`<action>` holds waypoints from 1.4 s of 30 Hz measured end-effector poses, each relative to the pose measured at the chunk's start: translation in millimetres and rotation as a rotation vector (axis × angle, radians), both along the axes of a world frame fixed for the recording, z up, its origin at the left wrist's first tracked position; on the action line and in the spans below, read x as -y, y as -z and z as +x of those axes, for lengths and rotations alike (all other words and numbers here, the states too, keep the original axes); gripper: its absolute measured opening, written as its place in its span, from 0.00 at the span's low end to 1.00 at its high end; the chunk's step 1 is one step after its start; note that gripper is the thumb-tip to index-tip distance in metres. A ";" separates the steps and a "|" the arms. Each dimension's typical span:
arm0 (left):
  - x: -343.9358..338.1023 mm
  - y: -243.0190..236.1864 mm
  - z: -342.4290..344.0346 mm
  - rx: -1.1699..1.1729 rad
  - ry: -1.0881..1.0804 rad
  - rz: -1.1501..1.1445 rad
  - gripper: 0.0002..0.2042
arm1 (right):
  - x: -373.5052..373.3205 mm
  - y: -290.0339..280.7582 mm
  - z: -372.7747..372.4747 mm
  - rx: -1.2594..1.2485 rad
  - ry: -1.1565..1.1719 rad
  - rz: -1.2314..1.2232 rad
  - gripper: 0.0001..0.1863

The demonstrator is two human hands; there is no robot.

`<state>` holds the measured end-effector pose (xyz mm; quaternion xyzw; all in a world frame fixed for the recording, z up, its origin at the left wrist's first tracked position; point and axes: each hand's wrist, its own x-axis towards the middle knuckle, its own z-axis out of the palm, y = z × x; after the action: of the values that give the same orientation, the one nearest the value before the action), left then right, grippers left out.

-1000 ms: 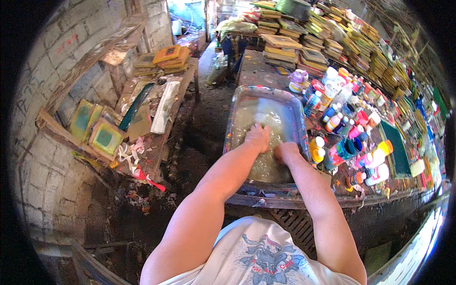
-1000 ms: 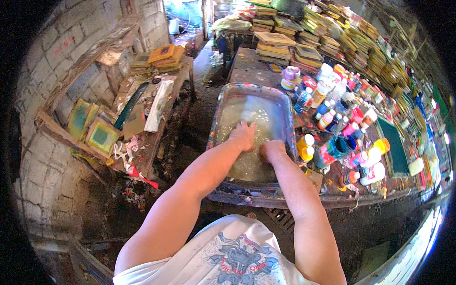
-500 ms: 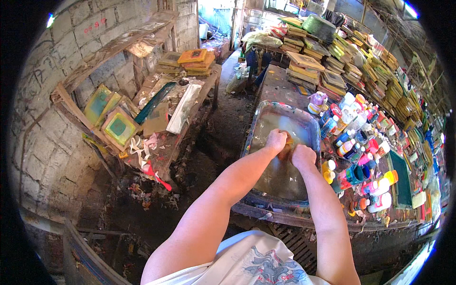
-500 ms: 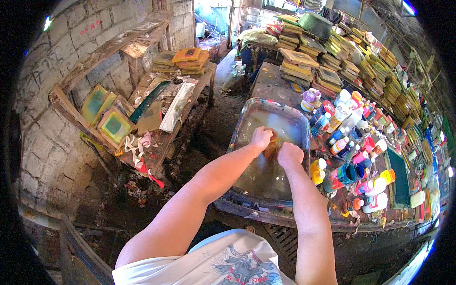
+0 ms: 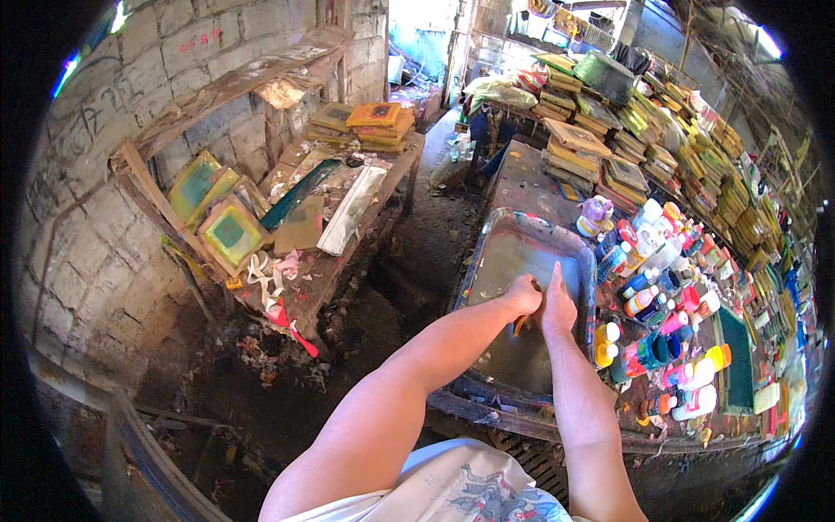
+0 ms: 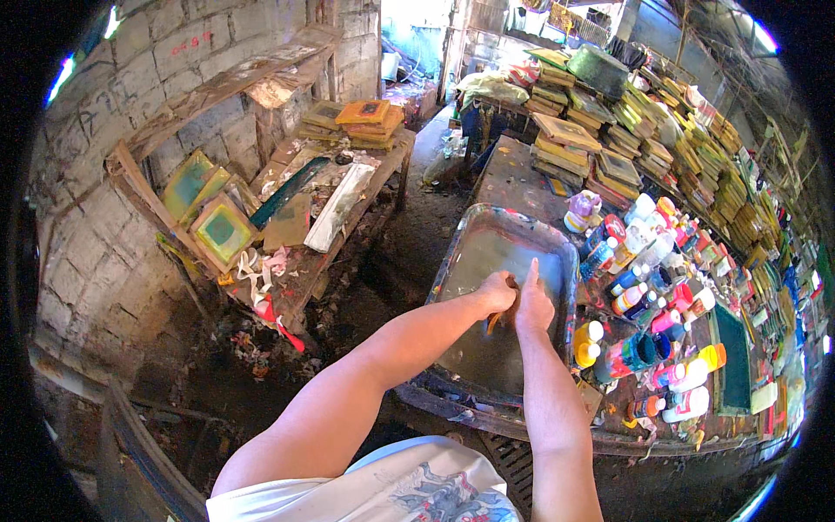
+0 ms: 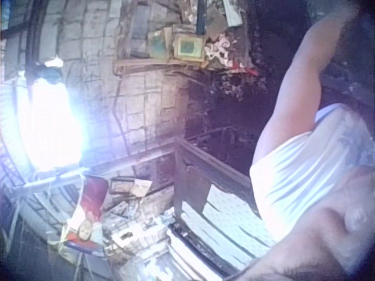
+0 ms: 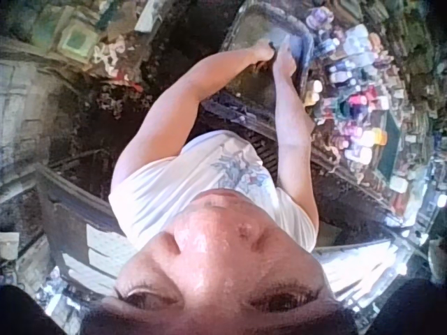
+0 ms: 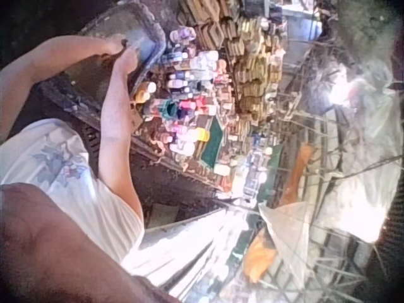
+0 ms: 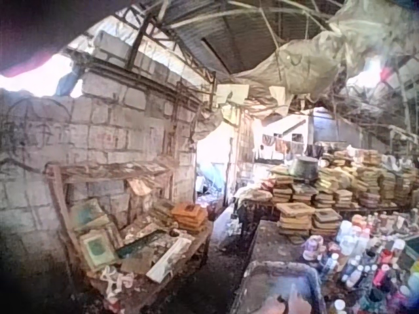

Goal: The person moves a green screen frame and an orange screen frame on a workbench, then pours green ink onto the green screen and spreads it with a squeegee. The person also wipes the screen surface with a sponge and handles a pink screen frame.

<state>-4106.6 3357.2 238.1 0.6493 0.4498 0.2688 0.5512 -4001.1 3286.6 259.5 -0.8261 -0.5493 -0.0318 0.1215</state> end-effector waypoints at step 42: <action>1.1 -1.0 -47.4 -0.602 0.289 0.621 0.20 | 168.8 -87.7 52.3 -0.152 -0.595 0.214 0.11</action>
<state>-4154.0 3356.1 239.0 0.8892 0.3927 0.1104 0.2070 -3948.7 3117.8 347.2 -0.6118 -0.7495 0.0094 0.2525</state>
